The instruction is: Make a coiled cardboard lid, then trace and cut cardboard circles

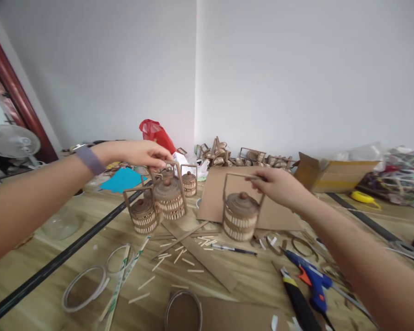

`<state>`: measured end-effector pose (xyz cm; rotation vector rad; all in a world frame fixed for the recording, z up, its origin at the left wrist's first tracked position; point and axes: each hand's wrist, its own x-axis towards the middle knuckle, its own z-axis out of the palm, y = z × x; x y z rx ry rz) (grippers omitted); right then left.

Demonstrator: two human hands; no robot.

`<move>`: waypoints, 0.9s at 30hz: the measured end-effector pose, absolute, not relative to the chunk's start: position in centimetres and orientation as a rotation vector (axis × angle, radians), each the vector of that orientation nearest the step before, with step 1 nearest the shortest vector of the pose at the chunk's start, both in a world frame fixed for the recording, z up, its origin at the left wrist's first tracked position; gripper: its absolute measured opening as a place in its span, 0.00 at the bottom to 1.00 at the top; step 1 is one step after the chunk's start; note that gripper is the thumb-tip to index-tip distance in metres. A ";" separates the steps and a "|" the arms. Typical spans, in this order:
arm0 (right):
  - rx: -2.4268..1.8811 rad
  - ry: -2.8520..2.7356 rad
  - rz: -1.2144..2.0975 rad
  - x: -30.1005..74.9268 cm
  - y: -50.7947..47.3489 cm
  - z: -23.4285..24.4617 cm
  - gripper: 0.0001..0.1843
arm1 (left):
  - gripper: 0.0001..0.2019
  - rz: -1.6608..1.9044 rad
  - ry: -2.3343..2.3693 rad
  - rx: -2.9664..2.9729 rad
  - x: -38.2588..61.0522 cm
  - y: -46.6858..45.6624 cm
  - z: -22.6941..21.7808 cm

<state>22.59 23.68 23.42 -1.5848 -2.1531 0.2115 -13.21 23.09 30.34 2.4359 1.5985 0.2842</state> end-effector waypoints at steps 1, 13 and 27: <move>-1.566 -2.168 0.228 21.0 24.3 23.6 0.13 | 0.13 0.231 1.543 2.438 -13.5 21.4 29.9; -1.497 -2.335 0.356 6.6 33.5 19.7 0.13 | 0.11 0.104 1.349 2.294 -16.5 7.6 21.7; -1.527 -2.310 0.255 2.7 40.1 14.9 0.15 | 0.14 -0.002 1.302 2.273 -15.3 6.7 20.7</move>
